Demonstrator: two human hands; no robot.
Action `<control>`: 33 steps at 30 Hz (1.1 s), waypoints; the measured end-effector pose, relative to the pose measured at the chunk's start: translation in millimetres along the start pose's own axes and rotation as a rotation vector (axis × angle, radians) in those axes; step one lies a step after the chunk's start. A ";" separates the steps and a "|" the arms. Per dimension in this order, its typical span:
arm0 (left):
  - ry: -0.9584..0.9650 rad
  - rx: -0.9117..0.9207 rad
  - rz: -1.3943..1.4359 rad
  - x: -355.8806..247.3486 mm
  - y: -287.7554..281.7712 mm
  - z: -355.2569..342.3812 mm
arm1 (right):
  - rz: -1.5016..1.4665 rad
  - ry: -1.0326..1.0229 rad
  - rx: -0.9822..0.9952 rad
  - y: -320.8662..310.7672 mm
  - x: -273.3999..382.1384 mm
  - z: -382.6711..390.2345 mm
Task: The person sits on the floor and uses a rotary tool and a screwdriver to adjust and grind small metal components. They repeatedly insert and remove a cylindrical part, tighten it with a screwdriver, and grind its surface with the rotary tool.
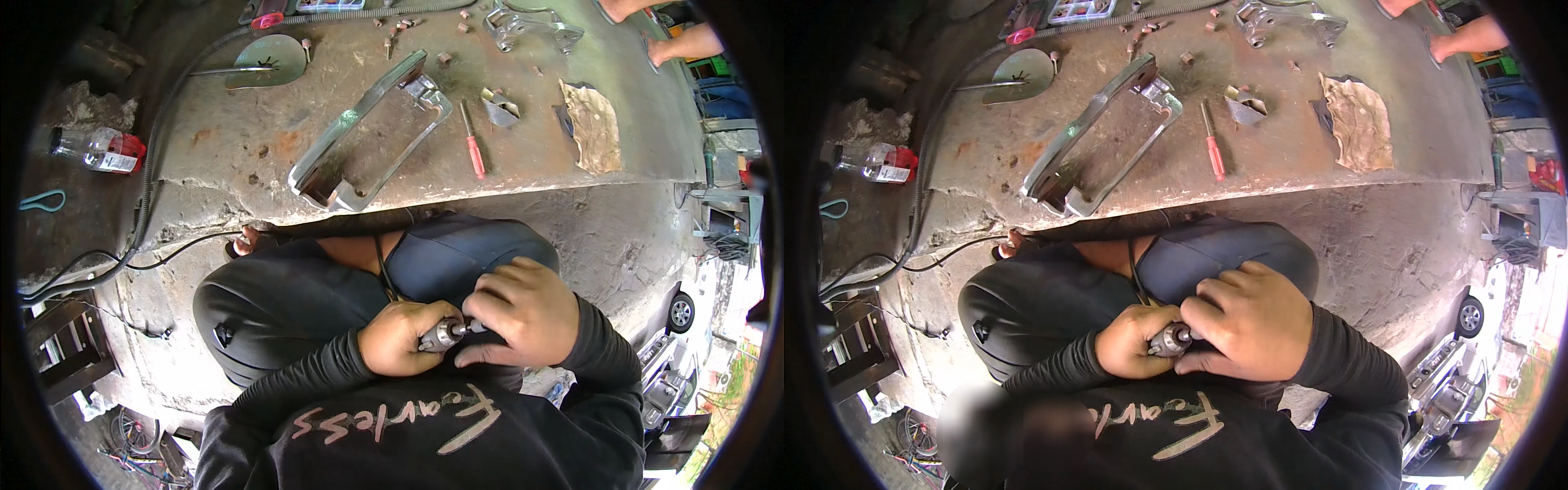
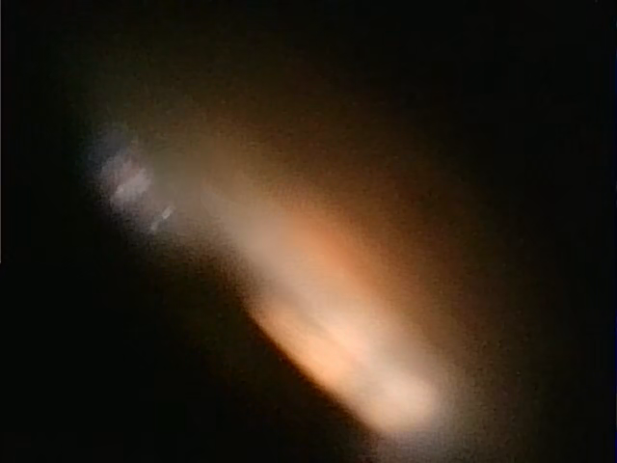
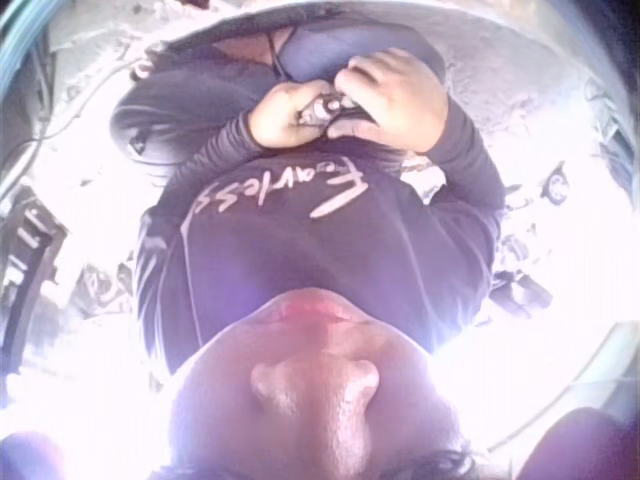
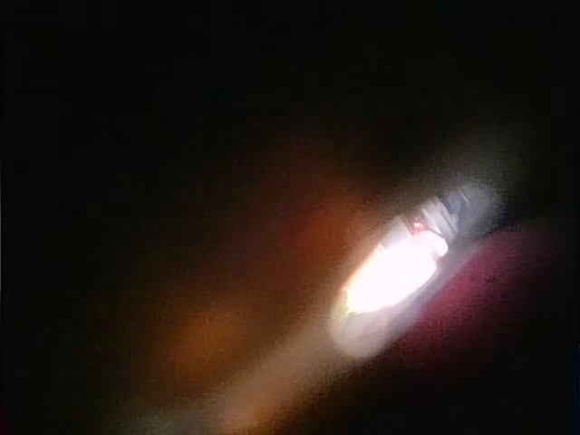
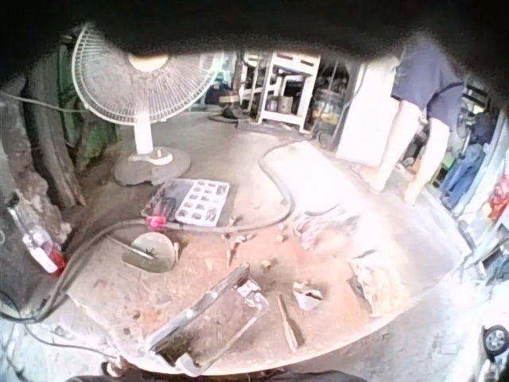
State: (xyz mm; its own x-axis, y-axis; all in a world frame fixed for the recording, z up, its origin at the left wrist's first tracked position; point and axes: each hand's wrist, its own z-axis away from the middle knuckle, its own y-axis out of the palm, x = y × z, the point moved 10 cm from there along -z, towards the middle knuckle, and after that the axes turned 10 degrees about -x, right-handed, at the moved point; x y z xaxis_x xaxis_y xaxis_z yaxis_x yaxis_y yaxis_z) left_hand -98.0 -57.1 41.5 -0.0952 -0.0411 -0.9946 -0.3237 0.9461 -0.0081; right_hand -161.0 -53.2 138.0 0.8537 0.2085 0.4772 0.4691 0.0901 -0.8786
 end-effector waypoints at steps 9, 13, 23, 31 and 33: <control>0.089 -0.084 -0.046 -13.0 -5.1 9.6 | 0.074 -0.091 -0.045 -8.0 25.3 5.9; 0.172 -0.111 -0.048 -20.3 -3.0 14.2 | 0.223 0.036 -0.198 -27.0 30.3 4.7; 0.191 -0.084 -0.050 -27.6 1.9 25.4 | 0.155 -0.060 -0.186 -30.1 57.8 10.0; 0.223 -0.054 -0.055 -29.2 6.1 28.4 | 0.095 -0.065 -0.026 -14.6 58.0 17.7; 0.217 -0.080 -0.053 -28.9 3.8 28.0 | 0.015 0.007 -0.146 -28.8 63.0 11.0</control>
State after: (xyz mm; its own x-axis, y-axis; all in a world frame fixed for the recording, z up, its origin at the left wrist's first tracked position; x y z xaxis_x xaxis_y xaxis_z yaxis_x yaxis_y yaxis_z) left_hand -70.1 -43.3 67.3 -0.2734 -0.1662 -0.9474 -0.4067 0.9126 -0.0427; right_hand -123.2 -32.0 193.1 0.8624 0.2016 0.4643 0.4834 -0.0555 -0.8737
